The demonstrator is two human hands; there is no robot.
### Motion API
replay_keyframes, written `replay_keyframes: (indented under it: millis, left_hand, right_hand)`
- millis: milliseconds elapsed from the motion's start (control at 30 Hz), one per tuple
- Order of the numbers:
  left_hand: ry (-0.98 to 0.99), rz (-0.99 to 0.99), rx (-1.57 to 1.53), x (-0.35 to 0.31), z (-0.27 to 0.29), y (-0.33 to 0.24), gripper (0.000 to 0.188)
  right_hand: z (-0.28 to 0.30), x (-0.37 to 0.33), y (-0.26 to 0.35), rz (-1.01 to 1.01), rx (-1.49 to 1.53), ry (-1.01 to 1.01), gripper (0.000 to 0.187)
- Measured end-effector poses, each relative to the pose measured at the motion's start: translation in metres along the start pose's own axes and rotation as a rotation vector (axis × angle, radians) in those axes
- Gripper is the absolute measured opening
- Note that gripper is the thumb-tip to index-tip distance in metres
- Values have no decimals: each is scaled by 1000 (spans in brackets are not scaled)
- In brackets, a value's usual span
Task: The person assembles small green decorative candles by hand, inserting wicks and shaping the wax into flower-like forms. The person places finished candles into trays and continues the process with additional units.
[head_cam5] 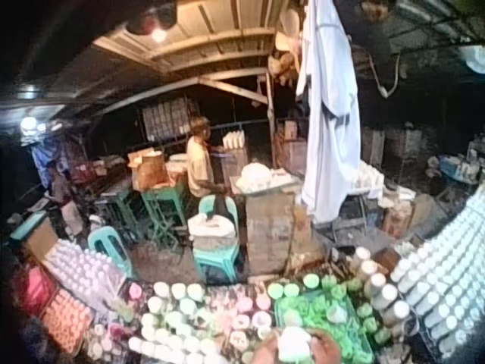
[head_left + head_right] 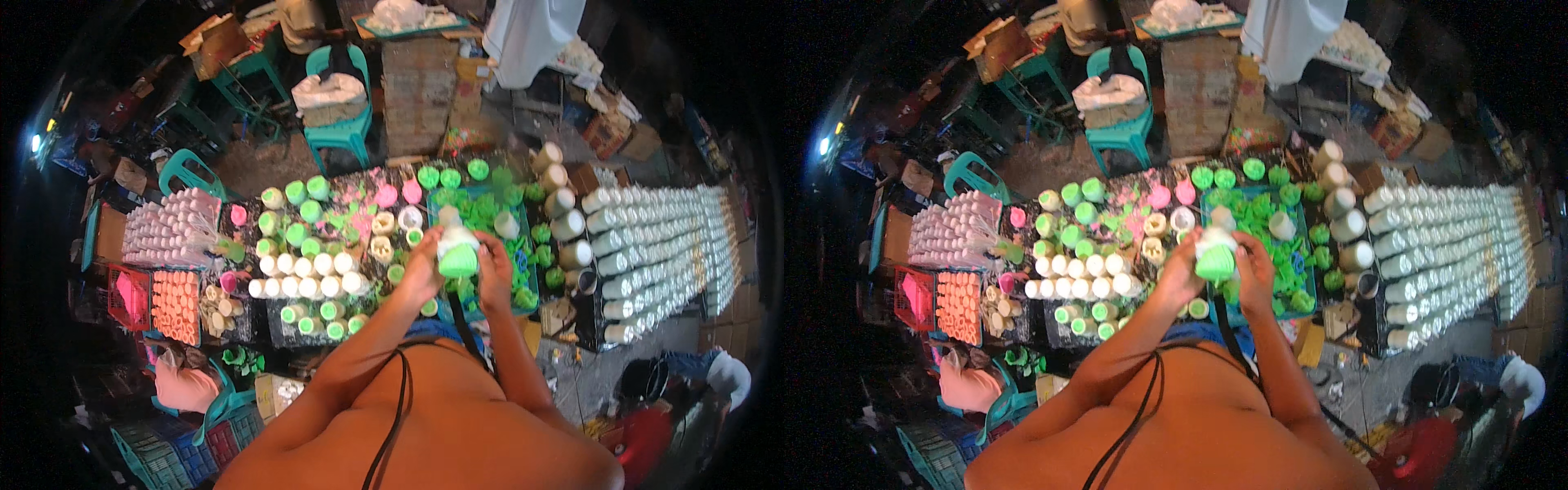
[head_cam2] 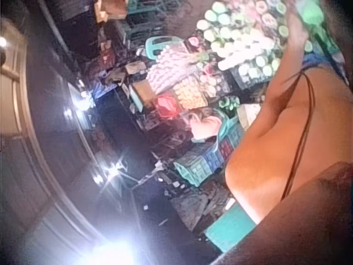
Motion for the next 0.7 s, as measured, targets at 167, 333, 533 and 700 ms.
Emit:
replay_keyframes:
  millis: [167,333,533,700]
  left_hand:
    - [52,32,101,2,3,13,28]
    - [173,27,138,-7,-24,8,43]
    - [153,104,-29,-13,-23,13,51]
    - [202,69,-81,-11,-22,11,50]
  right_hand:
    - [2,8,29,5,-240,32,22]
    - [-32,2,81,273,-821,-23,13]
    - [-57,-9,117,379,-877,46,23]
    - [-51,-14,101,383,-910,134,25]
Point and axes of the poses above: each hand's wrist, its own x-axis towards the middle knuckle, its own z-axis out of the back of the hand, y = z × x, the point moved 8 cm from there along x, towards the middle knuckle, and after that the axes turned 10 degrees about y, right-handed, at the moved point
